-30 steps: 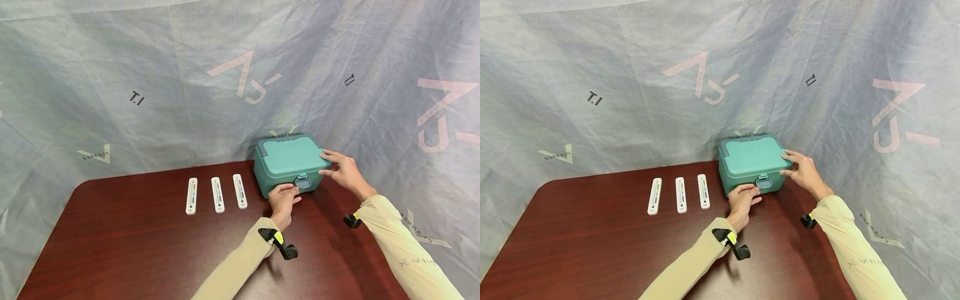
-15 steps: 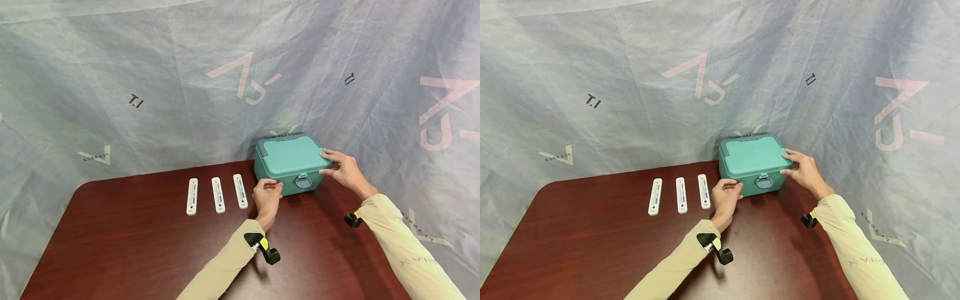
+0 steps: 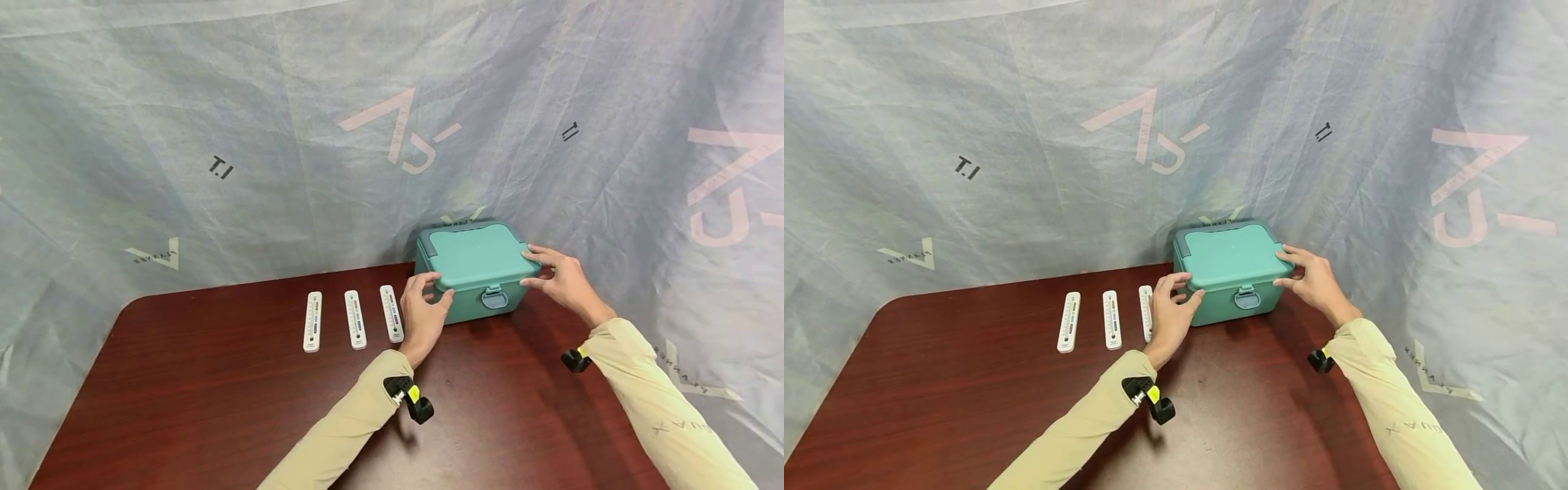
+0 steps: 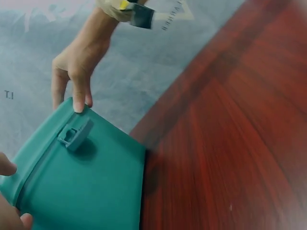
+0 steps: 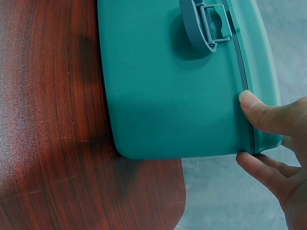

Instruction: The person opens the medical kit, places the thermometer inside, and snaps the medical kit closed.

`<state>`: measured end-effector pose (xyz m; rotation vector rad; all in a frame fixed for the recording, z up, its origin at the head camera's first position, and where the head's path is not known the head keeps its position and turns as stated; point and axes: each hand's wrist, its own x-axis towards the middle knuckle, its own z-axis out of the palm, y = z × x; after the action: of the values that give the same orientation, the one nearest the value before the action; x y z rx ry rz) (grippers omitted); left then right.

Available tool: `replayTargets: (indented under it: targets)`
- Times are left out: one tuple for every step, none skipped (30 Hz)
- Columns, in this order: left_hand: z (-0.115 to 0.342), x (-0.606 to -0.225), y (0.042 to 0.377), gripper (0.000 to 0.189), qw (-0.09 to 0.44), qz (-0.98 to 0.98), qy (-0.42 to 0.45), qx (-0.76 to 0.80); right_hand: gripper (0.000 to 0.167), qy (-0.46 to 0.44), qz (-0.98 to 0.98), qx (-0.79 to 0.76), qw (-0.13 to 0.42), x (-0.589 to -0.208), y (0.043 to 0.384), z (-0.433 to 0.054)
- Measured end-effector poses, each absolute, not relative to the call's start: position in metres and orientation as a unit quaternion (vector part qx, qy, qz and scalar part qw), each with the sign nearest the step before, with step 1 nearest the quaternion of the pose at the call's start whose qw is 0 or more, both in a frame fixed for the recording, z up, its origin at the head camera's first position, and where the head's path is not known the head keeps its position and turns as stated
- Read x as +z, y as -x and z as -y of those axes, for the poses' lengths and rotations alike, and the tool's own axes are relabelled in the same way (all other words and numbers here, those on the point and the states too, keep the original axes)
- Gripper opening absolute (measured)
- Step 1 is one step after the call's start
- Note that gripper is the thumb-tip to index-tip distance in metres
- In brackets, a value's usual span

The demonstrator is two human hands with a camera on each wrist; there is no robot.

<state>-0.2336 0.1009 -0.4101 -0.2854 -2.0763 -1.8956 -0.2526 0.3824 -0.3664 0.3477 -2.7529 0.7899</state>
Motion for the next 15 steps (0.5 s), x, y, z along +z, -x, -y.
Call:
replayTargets:
  targets:
    - [-0.100,-0.411,0.234,0.031,0.157,0.727,0.110,-0.659,0.059,-0.118,0.945,0.278,0.126,-0.367,0.252,-0.382]
    - [-0.098,-0.412,0.234,0.031,0.158,0.728,0.119,-0.657,0.059,-0.119,0.944,0.283,0.124,-0.368,0.251,-0.382]
    - [-0.097,-0.413,0.234,0.031,0.159,0.729,0.128,-0.653,0.059,-0.119,0.942,0.288,0.123,-0.368,0.250,-0.382]
    - [-0.095,-0.415,0.234,0.031,0.160,0.731,0.137,-0.649,0.059,-0.117,0.941,0.294,0.122,-0.369,0.249,-0.382]
    - [-0.094,-0.416,0.234,0.030,0.161,0.733,0.146,-0.645,0.059,-0.117,0.940,0.298,0.121,-0.369,0.248,-0.382]
    - [-0.093,-0.418,0.235,0.030,0.160,0.735,0.154,-0.641,0.059,-0.114,0.938,0.304,0.119,-0.370,0.248,-0.382]
    - [-0.091,-0.419,0.235,0.030,0.160,0.736,0.162,-0.637,0.059,-0.113,0.937,0.309,0.117,-0.370,0.247,-0.382]
    - [-0.090,-0.420,0.235,0.030,0.159,0.737,0.169,-0.634,0.058,-0.111,0.936,0.314,0.114,-0.370,0.247,-0.381]
    - [-0.088,-0.421,0.236,0.030,0.158,0.739,0.177,-0.631,0.058,-0.107,0.935,0.320,0.111,-0.370,0.247,-0.381]
    - [-0.087,-0.422,0.237,0.030,0.155,0.740,0.184,-0.628,0.058,-0.103,0.934,0.325,0.108,-0.370,0.246,-0.380]
    - [-0.086,-0.422,0.238,0.030,0.152,0.741,0.191,-0.625,0.058,-0.098,0.933,0.330,0.107,-0.370,0.246,-0.380]
    - [-0.085,-0.422,0.239,0.030,0.150,0.742,0.197,-0.623,0.058,-0.092,0.932,0.334,0.106,-0.370,0.247,-0.380]
    - [-0.085,-0.422,0.240,0.030,0.148,0.743,0.202,-0.621,0.058,-0.089,0.931,0.339,0.107,-0.370,0.247,-0.380]
    - [-0.084,-0.421,0.241,0.030,0.144,0.744,0.207,-0.619,0.057,-0.085,0.930,0.342,0.107,-0.370,0.247,-0.380]
    - [-0.084,-0.421,0.243,0.029,0.139,0.746,0.209,-0.616,0.057,-0.081,0.929,0.345,0.107,-0.369,0.247,-0.380]
